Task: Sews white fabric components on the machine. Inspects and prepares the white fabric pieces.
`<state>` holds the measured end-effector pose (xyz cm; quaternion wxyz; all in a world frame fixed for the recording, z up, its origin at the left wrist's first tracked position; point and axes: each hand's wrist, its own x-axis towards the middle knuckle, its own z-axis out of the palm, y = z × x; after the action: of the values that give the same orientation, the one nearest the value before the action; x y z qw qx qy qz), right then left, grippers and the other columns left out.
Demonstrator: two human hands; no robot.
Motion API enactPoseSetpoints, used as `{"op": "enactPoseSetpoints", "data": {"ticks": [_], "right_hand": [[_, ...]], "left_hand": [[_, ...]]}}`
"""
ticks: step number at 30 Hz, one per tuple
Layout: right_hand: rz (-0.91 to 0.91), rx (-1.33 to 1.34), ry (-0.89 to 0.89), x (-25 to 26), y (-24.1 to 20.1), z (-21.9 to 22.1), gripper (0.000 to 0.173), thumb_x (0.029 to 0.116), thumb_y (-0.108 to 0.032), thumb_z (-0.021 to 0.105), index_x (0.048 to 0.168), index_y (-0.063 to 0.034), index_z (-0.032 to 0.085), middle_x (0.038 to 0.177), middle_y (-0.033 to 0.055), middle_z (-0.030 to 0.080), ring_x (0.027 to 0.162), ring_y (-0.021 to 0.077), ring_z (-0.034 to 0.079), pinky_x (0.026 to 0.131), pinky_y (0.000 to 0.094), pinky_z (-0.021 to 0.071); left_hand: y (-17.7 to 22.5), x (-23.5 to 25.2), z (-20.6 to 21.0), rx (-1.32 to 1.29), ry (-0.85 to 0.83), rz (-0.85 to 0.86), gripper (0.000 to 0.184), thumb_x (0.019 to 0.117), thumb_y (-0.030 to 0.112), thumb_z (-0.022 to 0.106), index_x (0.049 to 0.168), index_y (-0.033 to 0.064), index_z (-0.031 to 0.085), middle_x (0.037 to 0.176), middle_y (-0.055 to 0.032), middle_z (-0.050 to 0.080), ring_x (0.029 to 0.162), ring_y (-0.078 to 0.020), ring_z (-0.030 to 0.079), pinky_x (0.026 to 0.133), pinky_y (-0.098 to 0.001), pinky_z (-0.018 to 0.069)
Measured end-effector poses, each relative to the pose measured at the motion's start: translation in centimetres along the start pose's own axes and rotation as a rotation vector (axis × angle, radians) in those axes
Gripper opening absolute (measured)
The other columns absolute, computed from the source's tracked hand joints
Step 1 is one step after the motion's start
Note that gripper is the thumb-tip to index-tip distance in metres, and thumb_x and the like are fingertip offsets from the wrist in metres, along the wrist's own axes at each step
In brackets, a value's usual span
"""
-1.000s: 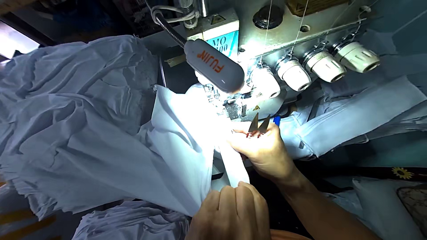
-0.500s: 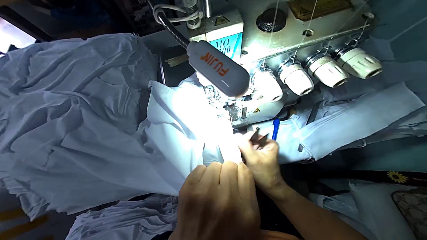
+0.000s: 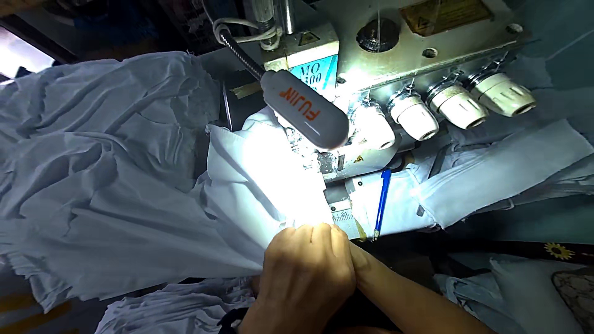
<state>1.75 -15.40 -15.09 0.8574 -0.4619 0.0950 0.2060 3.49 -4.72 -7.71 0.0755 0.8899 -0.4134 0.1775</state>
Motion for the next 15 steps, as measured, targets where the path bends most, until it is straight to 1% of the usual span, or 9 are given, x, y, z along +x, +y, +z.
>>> {"op": "enactPoseSetpoints", "data": {"ticks": [2,3,4,5,6,8,10,13,15], "right_hand": [[-0.039,-0.012,-0.027,-0.1,-0.6,0.2,0.024,0.0979,0.003,0.051,0.122,0.0031,0.053,0.102,-0.0019,0.064,0.096,-0.0069,0.061,0.089,0.0119,0.0494],[-0.013,-0.010,-0.018,-0.1,-1.3,0.6,0.022,0.0971,0.005,0.053,0.118,0.0006,0.054,0.098,-0.0040,0.064,0.092,-0.0076,0.061,0.087,0.0115,0.0497],[0.025,-0.015,-0.017,-0.1,-1.7,0.8,0.020,0.0986,0.005,0.053,0.118,-0.0009,0.055,0.097,-0.0042,0.063,0.090,-0.0065,0.060,0.085,0.0120,0.0499],[0.018,-0.025,-0.031,0.2,-1.2,0.7,0.018,0.0997,0.003,0.053,0.117,-0.0037,0.055,0.094,-0.0047,0.062,0.087,-0.0052,0.060,0.081,0.0131,0.0509],[-0.046,-0.043,-0.065,0.6,-0.1,0.2,0.015,0.0996,-0.001,0.055,0.112,-0.0086,0.056,0.089,-0.0069,0.062,0.079,-0.0048,0.060,0.074,0.0136,0.0513],[-0.124,-0.062,-0.145,1.1,1.2,-0.5,0.012,0.1005,-0.008,0.056,0.111,-0.0121,0.054,0.085,-0.0090,0.060,0.070,-0.0041,0.057,0.065,0.0142,0.0502],[-0.081,-0.060,-0.163,1.3,1.4,-0.8,0.003,0.1017,-0.014,0.055,0.104,-0.0161,0.055,0.076,-0.0100,0.060,0.060,-0.0017,0.056,0.057,0.0163,0.0492],[-0.046,-0.061,-0.113,1.0,1.0,-0.5,0.010,0.1013,-0.013,0.052,0.093,-0.0183,0.056,0.067,-0.0108,0.057,0.053,-0.0018,0.052,0.051,0.0163,0.0453],[-0.082,-0.038,-0.100,0.9,1.0,-0.3,0.012,0.1017,-0.010,0.053,0.094,-0.0184,0.057,0.069,-0.0123,0.058,0.055,-0.0038,0.052,0.052,0.0146,0.0456]], "left_hand": [[-0.6,0.5,0.3,0.012,0.008,-0.005,0.029,0.0963,0.012,0.056,0.070,0.0047,0.066,0.053,-0.0039,0.047,0.045,-0.0189,0.048,0.042,-0.0317,0.0304],[-0.9,0.8,0.4,0.019,0.012,-0.012,0.029,0.0963,0.013,0.056,0.070,0.0047,0.066,0.052,-0.0040,0.047,0.045,-0.0192,0.048,0.042,-0.0319,0.0308],[-1.1,1.1,0.6,0.027,0.022,-0.021,0.030,0.0963,0.014,0.057,0.069,0.0047,0.066,0.052,-0.0042,0.047,0.045,-0.0195,0.049,0.042,-0.0321,0.0307],[-1.4,1.3,0.8,0.035,0.032,-0.028,0.031,0.0961,0.014,0.057,0.068,0.0048,0.065,0.051,-0.0043,0.047,0.044,-0.0197,0.049,0.042,-0.0322,0.0304],[-1.5,1.5,0.9,0.045,0.043,-0.034,0.031,0.0956,0.014,0.058,0.067,0.0047,0.065,0.051,-0.0045,0.047,0.044,-0.0199,0.049,0.042,-0.0325,0.0301],[-1.8,1.9,1.1,0.073,0.053,-0.040,0.030,0.0946,0.013,0.058,0.067,0.0039,0.065,0.051,-0.0049,0.047,0.044,-0.0203,0.049,0.042,-0.0326,0.0295],[-1.8,2.1,1.0,0.100,0.057,-0.054,0.031,0.0947,0.011,0.057,0.066,0.0030,0.065,0.050,-0.0051,0.046,0.044,-0.0208,0.047,0.043,-0.0328,0.0287],[-1.4,2.1,0.8,0.109,0.052,-0.087,0.032,0.0961,0.008,0.055,0.065,0.0031,0.063,0.051,-0.0054,0.046,0.045,-0.0211,0.049,0.043,-0.0331,0.0308],[-1.5,2.2,1.1,0.104,0.073,-0.103,0.033,0.0967,0.008,0.055,0.065,0.0028,0.063,0.050,-0.0055,0.045,0.045,-0.0206,0.048,0.043,-0.0327,0.0299]]}}
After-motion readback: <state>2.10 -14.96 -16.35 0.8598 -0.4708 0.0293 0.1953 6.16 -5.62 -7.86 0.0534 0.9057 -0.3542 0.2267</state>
